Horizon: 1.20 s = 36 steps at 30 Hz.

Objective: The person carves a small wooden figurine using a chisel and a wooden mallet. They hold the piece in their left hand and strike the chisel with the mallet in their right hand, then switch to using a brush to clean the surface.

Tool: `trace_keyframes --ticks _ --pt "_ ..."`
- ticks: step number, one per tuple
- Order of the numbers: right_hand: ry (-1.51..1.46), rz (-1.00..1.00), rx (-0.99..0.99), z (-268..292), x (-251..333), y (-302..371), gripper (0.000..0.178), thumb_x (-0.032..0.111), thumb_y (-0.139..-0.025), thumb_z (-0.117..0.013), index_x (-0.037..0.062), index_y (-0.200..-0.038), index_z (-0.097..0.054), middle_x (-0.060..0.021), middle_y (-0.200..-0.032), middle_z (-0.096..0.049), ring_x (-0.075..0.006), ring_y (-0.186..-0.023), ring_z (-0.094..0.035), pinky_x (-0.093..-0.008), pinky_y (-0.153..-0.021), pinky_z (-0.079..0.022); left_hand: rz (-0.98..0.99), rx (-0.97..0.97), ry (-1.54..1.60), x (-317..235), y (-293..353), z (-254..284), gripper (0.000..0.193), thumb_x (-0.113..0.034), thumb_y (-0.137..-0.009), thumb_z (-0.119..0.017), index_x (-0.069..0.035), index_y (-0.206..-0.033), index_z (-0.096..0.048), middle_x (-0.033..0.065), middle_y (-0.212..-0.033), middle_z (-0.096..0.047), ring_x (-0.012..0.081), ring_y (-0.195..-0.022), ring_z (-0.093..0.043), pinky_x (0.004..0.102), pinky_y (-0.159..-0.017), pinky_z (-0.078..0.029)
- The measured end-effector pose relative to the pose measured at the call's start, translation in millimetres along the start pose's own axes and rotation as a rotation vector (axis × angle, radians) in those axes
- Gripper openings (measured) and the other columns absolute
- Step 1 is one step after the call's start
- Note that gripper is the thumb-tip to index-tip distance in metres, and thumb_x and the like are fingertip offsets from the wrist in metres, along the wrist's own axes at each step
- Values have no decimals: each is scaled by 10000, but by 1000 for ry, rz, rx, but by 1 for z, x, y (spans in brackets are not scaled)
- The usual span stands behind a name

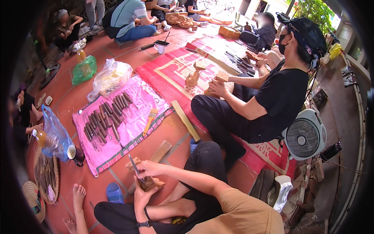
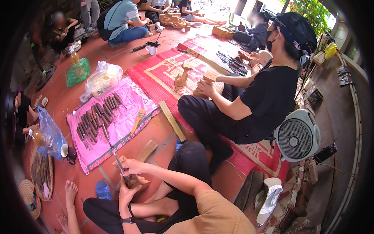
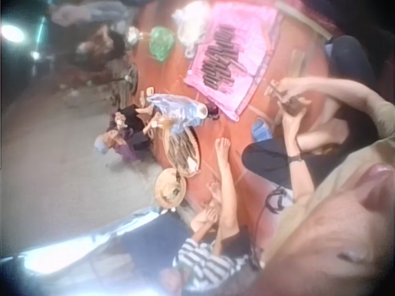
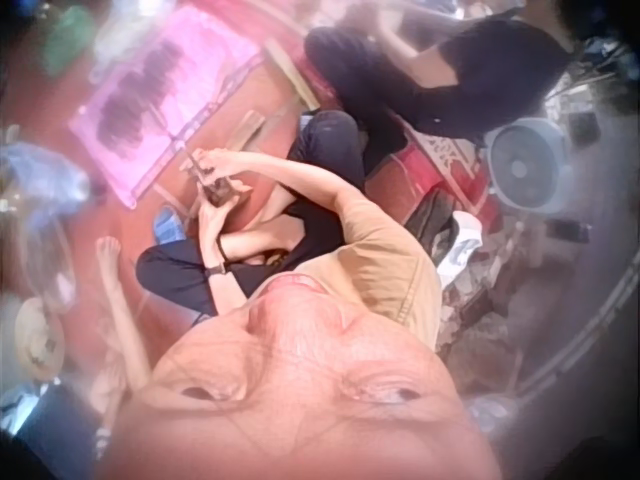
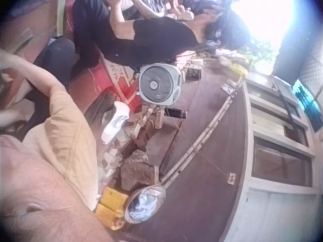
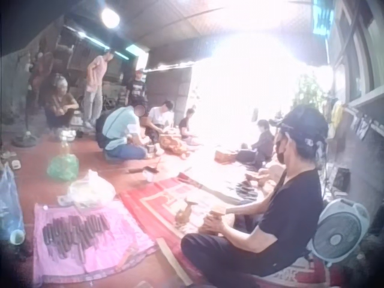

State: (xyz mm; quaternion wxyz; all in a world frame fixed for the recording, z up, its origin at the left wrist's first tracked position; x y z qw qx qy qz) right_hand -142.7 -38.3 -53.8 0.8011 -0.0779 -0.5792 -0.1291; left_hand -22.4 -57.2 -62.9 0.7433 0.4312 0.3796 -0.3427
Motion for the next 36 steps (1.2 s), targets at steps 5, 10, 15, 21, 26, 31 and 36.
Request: trace_keyframes --ticks 5,10,15,21,26,31,36 --pt "35 -14 77 -9 0 2 189 134 -775 -752 13 -895 -671 -133 -753 -686 -246 -720 -676 -400 -672 -505 24 -11 -57 2 0 3 1238 -284 -652 -884 87 -1535 -100 311 -1428 -466 344 -1334 -486 372 -1086 -401" --pt "118 -60 -111 8 -13 -5 184 132 -761 -755 16 -880 -677 -124 -749 -693 -245 -714 -680 -390 -665 -507 -35 -29 -79 5 -4 1 1299 -399 -635 -883 92 -1532 -83 336 -1376 -506 380 -1281 -536 402 -1030 -452" --pt "-14 -3 20 -4 -5 3 166 122 -762 -749 21 -874 -681 -107 -745 -699 -237 -707 -681 -388 -662 -507 -27 -27 -49 9 -4 1 1251 -288 -644 -886 87 -1536 -93 296 -1424 -478 331 -1313 -509 372 -1067 -422" --pt "38 -12 -43 3 -6 -3 156 108 -761 -742 18 -876 -686 -103 -751 -704 -226 -710 -682 -380 -667 -508 -51 -12 -37 9 -5 -1 1285 -393 -632 -885 80 -1535 -102 315 -1363 -528 370 -1267 -551 393 -1018 -461" --pt "48 -15 1 -6 -5 1 151 106 -762 -740 21 -875 -687 -114 -742 -696 -231 -715 -685 -381 -669 -508 -35 -22 -69 10 -4 3 1280 -393 -634 -883 72 -1538 -105 313 -1357 -534 364 -1263 -556 393 -1013 -464" --pt "60 1 -65 3 -6 0 177 125 -746 -752 26 -880 -694 -123 -749 -695 -246 -708 -683 -393 -662 -510 -42 -20 -54 4 -3 -1 1253 -362 -642 -887 61 -1539 -121 296 -1335 -556 353 -1249 -565 392 -1010 -464" --pt "153 -6 -1 -2 -3 1 197 148 -728 -767 35 -873 -697 -140 -751 -688 -280 -720 -688 -404 -669 -523 8 -39 -109 6 -2 1 1174 -261 -671 -886 43 -1537 -154 238 -1318 -583 305 -1226 -578 371 -1017 -459"
Point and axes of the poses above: each hand's wrist, its own y-axis away from the middle knuckle, its own z-axis out of the back of the hand, x = y × z, the point moved 10 cm from there along -y, towards the middle knuckle
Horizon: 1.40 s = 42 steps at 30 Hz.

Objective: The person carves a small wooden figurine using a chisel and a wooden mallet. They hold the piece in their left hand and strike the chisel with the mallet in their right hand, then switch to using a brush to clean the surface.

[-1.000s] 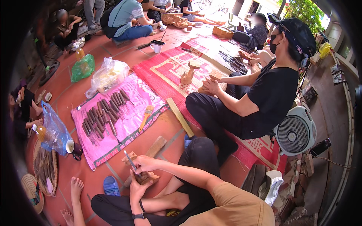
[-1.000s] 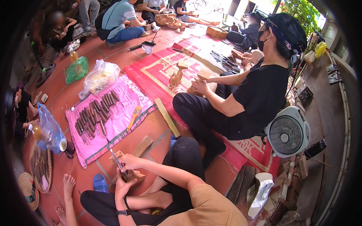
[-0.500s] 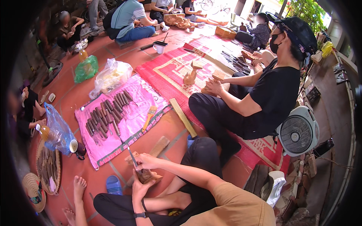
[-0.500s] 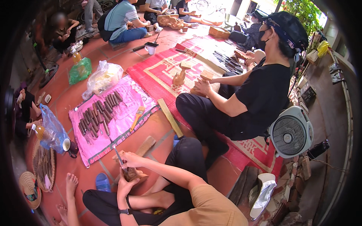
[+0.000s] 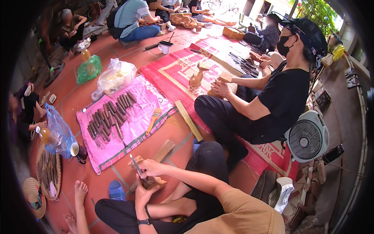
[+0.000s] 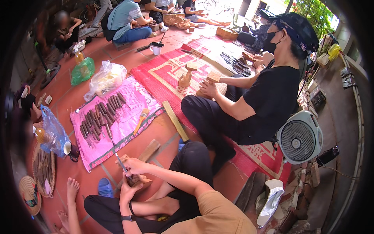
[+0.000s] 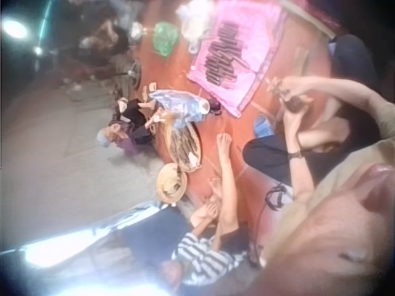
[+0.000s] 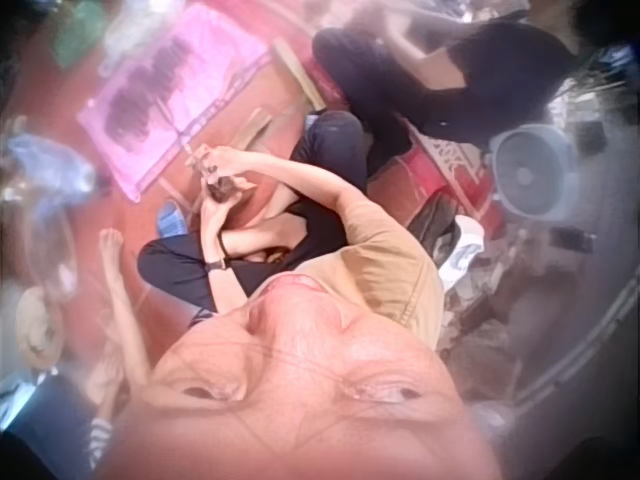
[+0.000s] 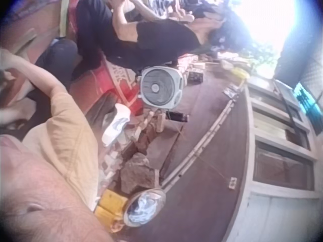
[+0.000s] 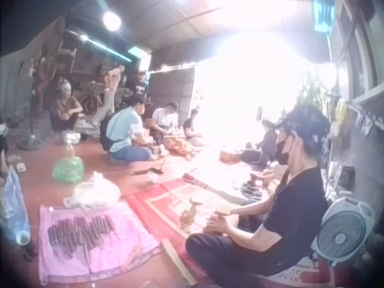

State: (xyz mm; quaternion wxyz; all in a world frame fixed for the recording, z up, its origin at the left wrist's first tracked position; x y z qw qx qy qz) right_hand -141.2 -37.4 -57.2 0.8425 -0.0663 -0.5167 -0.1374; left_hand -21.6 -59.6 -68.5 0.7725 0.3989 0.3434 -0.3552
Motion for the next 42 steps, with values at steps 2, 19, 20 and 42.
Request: trace_keyframes --ticks 2,19,20,42 --pt "-22 -40 -112 16 -19 -3 198 151 -728 -769 38 -874 -697 -143 -750 -685 -289 -736 -692 -408 -680 -529 -32 60 102 -11 -5 -16 1163 -258 -677 -886 45 -1532 -159 220 -1298 -600 286 -1200 -596 362 -1003 -469" --pt "-299 -146 80 -9 -18 -1 53 16 -819 -712 -3 -864 -691 -53 -730 -700 -107 -691 -655 -296 -652 -522 11 41 37 21 -6 -8 1427 -593 -571 -838 116 -1524 -46 272 -1342 -558 349 -1264 -550 373 -1040 -426" --pt "-333 -174 63 -9 -27 1 57 13 -817 -714 -8 -863 -688 -56 -734 -700 -104 -693 -652 -293 -653 -521 19 58 55 15 -4 -8 1427 -592 -570 -837 116 -1524 -46 272 -1327 -568 348 -1249 -562 372 -1031 -433" --pt "-325 -170 191 -13 -8 6 167 -165 -749 -639 -27 -843 -633 -90 -924 -686 -134 -967 -643 -260 -829 -476 -35 -35 102 28 -7 -16 1319 -396 -604 -840 111 -1516 -34 277 -1214 -614 370 -1102 -634 379 -907 -509"
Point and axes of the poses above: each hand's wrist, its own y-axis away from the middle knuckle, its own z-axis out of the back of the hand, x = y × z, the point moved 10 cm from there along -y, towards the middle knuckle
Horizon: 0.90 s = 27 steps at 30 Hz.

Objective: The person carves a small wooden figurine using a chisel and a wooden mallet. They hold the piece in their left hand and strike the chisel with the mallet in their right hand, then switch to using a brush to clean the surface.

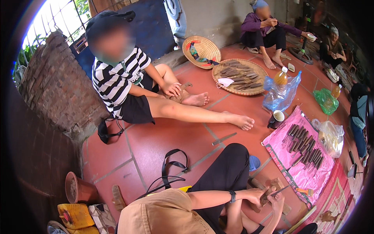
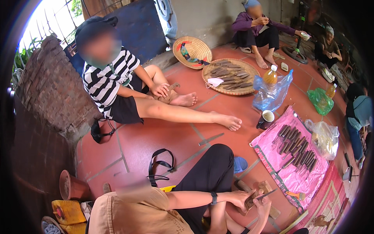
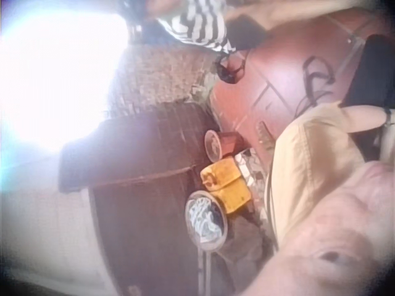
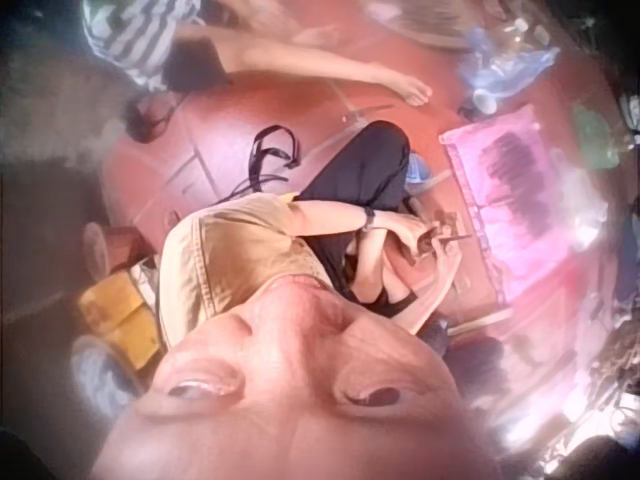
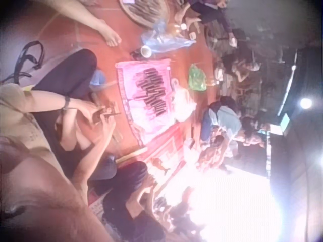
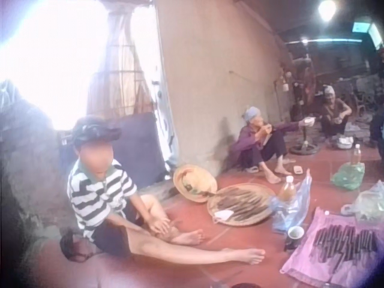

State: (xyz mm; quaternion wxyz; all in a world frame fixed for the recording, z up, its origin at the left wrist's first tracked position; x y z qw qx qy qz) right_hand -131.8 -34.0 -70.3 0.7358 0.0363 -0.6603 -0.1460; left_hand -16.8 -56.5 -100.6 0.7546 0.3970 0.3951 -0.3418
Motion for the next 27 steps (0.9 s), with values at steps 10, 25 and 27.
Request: trace_keyframes --ticks 10,25,27 --pt "-140 5 -120 7 -1 0 101 -94 -858 -617 -4 -904 -617 -45 -900 -654 -111 -906 -611 -247 -806 -450 -34 -45 15 -7 8 7 1334 -370 -590 -856 102 -1514 -18 315 -1235 -588 404 -1116 -620 393 -923 -504" --pt "-98 88 -101 13 -13 -5 145 -118 -864 -607 -9 -962 -607 -20 -868 -623 -80 -824 -586 -222 -752 -460 -34 -10 19 -7 5 5 1332 -348 -584 -858 -37 -1561 -7 289 -1212 -607 414 -1111 -619 420 -920 -504" --pt "-127 112 -176 18 -18 -10 113 -93 -881 -617 -2 -947 -602 -18 -865 -615 -75 -807 -581 -217 -738 -458 -30 10 32 -9 5 4 1323 -347 -584 -858 -46 -1561 -17 278 -1214 -611 408 -1108 -623 423 -910 -508"
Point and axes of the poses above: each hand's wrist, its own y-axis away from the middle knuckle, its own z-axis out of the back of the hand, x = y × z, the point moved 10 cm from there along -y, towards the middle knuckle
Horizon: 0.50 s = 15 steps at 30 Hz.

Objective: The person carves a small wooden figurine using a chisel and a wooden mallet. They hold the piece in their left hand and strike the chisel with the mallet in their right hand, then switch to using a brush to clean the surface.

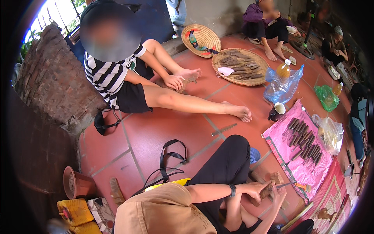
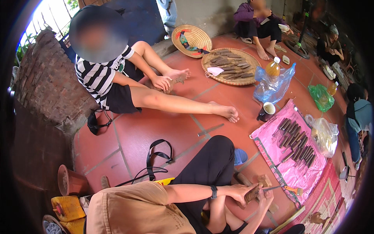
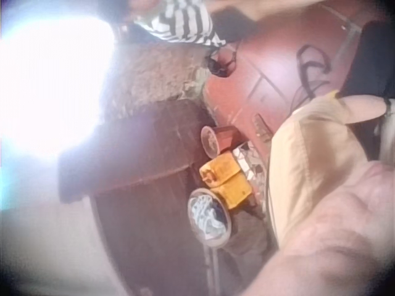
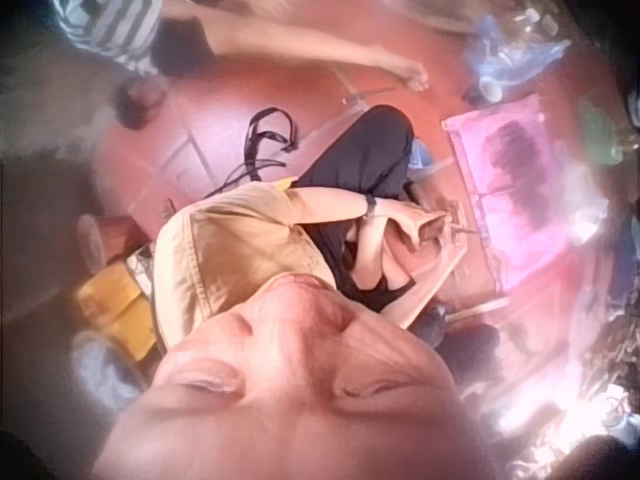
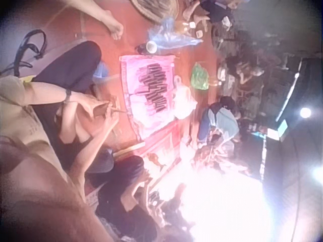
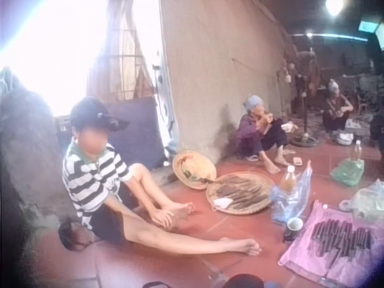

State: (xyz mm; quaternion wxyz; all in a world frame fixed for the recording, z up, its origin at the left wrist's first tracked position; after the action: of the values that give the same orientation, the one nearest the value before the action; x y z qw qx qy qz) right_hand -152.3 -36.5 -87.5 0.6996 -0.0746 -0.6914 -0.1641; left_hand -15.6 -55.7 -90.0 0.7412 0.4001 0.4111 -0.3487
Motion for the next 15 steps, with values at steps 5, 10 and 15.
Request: trace_keyframes --ticks 5,10,15 --pt "-1 -39 -21 6 -4 5 45 19 -934 -638 8 -906 -605 -13 -817 -615 -70 -753 -571 -219 -701 -461 31 1 -29 4 0 -2 1312 -338 -582 -854 -37 -1557 -30 274 -1217 -612 405 -1112 -623 414 -907 -511" --pt "-40 -44 -53 2 7 8 126 105 -958 -645 8 -880 -623 -13 -787 -651 -75 -724 -570 -231 -684 -469 -17 -32 -3 8 -2 -4 1304 -340 -590 -850 -23 -1555 -34 278 -1209 -613 406 -1114 -621 414 -907 -511" --pt "46 -57 -106 5 9 9 90 87 -949 -650 5 -913 -644 -45 -885 -681 -91 -755 -603 -247 -700 -485 28 14 -11 2 2 -3 1305 -347 -597 -845 -20 -1557 -25 284 -1206 -611 408 -1099 -624 425 -893 -510"
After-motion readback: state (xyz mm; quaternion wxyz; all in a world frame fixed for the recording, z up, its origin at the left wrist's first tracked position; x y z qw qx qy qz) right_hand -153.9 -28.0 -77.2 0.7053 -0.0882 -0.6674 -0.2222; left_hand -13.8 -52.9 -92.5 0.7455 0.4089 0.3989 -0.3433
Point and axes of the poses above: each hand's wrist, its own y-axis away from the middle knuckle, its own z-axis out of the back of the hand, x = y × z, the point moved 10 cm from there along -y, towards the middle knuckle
